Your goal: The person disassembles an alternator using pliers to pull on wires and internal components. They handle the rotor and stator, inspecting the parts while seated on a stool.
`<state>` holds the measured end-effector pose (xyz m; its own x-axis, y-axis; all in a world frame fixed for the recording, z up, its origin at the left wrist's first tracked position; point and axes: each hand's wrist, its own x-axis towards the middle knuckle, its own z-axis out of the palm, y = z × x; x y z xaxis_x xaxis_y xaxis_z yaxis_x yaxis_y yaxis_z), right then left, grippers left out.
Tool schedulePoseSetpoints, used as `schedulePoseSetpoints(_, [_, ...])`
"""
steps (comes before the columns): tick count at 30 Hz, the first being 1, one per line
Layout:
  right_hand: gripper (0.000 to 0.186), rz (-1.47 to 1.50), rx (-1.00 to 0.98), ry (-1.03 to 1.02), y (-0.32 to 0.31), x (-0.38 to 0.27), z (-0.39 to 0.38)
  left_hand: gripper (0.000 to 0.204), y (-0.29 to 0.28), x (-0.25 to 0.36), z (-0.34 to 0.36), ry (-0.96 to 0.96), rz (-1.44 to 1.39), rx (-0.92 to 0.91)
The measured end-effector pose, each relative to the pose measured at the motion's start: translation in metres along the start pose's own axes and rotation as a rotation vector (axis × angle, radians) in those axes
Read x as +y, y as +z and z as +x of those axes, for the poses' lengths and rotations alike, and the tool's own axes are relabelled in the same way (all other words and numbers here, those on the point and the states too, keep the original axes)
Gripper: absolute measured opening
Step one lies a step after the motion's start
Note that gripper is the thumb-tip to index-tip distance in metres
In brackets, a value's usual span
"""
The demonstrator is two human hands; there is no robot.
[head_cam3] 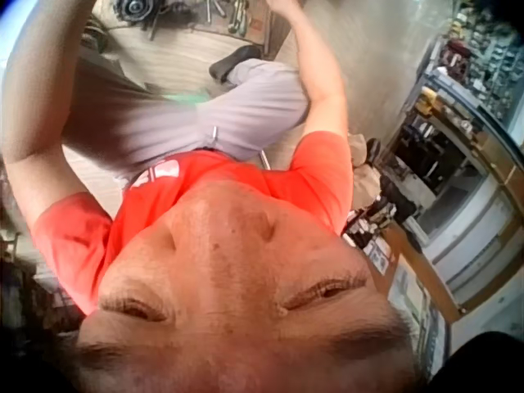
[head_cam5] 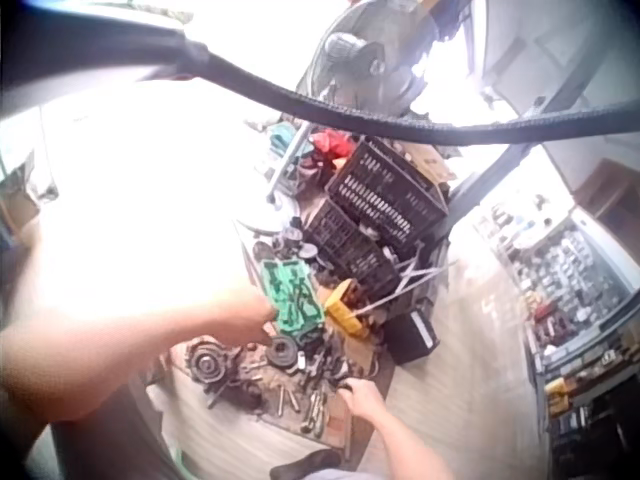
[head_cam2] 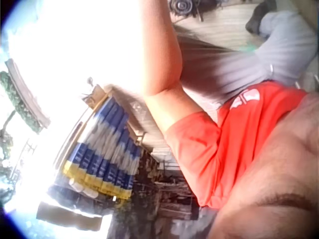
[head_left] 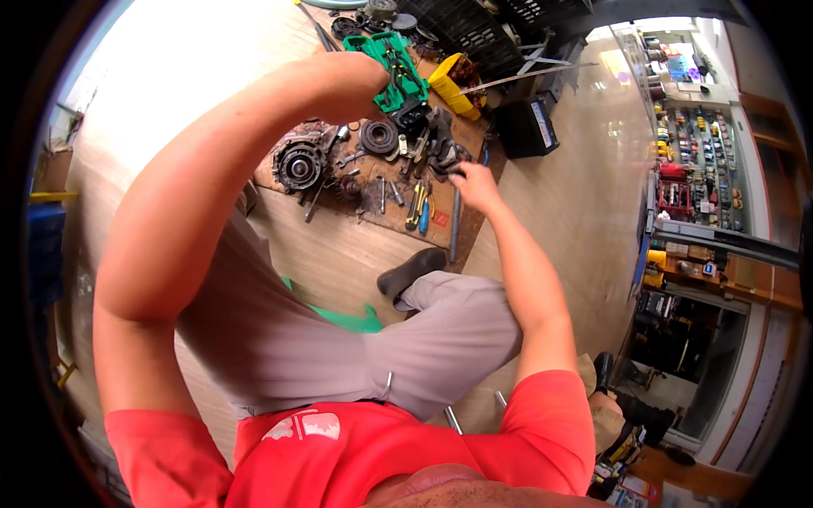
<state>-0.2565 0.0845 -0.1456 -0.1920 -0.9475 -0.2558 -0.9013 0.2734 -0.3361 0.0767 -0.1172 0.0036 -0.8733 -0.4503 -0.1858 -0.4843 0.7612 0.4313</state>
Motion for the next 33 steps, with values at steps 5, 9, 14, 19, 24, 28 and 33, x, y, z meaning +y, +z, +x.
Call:
schedulePoseSetpoints(5, [0.023, -0.061, 0.109, 0.030, -0.024, 0.021, 0.081, 0.036, -0.014, -0.012, 0.007, -0.056, 0.001, -0.044])
schedulePoseSetpoints(9, [0.024, -0.134, 0.136, 0.019, -0.029, 0.041, 0.153, 0.035, -0.012, -0.003, 0.006, -0.067, -0.048, -0.075])
schedulePoseSetpoints(14, [0.023, -0.176, 0.269, 0.023, -0.043, 0.078, 0.253, 0.035, -0.016, 0.005, -0.005, -0.011, 0.004, -0.175])
schedulePoseSetpoints(19, [0.024, -0.251, 0.350, 0.184, -0.043, 0.119, 0.335, 0.042, -0.027, -0.005, 0.008, -0.141, -0.037, -0.264])
schedulePoseSetpoints(24, [0.021, -0.381, 0.365, 0.233, -0.009, 0.154, 0.390, 0.055, -0.027, -0.013, 0.028, -0.251, -0.061, -0.335])
schedulePoseSetpoints(28, [0.026, -0.319, 0.415, 0.257, 0.011, 0.165, 0.414, 0.060, -0.020, -0.021, 0.036, -0.278, -0.061, -0.281])
schedulePoseSetpoints(33, [0.033, -0.152, 0.390, 0.162, 0.041, 0.141, 0.381, 0.059, -0.017, -0.021, 0.038, -0.299, -0.050, -0.311])
